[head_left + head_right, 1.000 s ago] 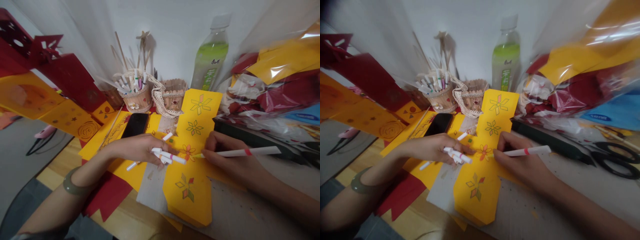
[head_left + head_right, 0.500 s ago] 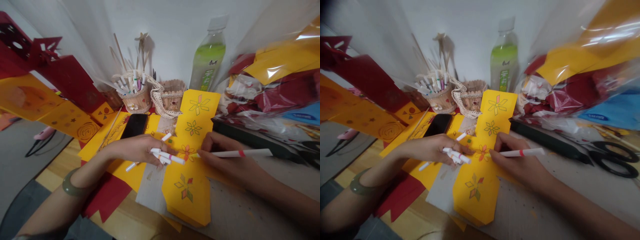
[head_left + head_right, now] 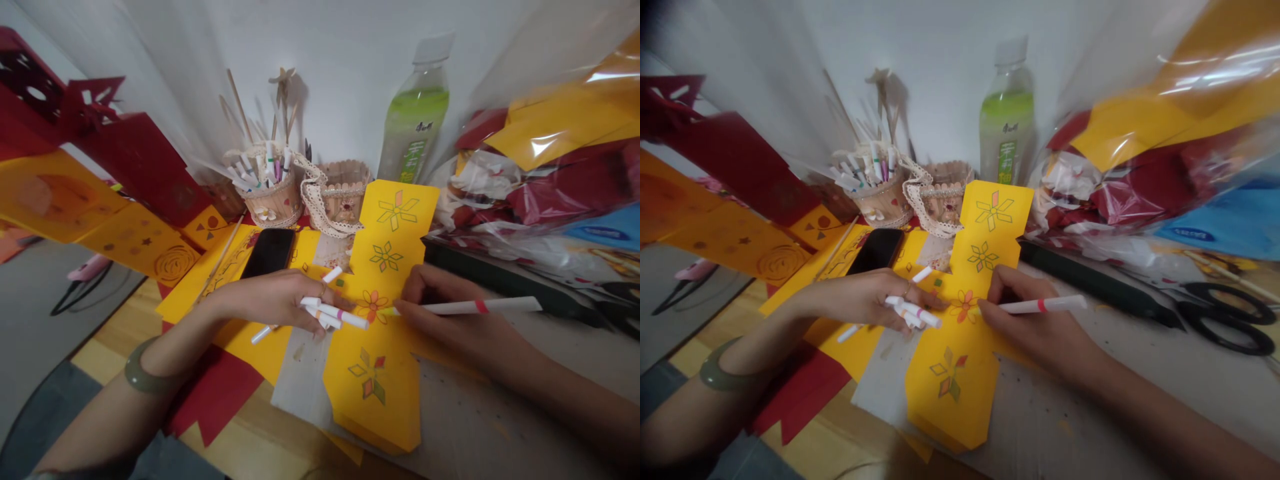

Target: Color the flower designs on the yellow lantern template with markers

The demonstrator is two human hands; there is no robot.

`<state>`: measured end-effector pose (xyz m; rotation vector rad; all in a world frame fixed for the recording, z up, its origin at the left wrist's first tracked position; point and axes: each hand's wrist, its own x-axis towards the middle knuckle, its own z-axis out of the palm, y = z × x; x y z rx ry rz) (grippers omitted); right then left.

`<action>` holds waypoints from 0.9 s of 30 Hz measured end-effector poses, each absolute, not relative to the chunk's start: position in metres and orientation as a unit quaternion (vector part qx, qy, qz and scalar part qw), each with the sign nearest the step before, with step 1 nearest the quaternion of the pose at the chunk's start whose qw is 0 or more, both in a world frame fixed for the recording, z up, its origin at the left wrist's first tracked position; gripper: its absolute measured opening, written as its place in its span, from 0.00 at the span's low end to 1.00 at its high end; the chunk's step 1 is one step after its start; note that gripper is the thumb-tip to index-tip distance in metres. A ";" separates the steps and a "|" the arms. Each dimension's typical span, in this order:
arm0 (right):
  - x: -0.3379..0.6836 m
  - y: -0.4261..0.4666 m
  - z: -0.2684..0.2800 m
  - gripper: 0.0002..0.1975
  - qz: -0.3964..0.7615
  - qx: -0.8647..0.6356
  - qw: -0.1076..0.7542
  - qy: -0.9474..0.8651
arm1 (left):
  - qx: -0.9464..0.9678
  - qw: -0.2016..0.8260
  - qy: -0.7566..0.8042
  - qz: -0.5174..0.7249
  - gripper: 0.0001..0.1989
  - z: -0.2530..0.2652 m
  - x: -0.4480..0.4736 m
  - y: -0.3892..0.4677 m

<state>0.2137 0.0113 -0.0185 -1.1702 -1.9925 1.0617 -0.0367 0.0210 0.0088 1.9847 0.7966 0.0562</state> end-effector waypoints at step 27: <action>0.214 0.012 -0.018 0.13 0.401 -0.440 0.300 -0.746 | 0.811 0.488 0.323 0.021 0.18 0.009 -0.036 0.021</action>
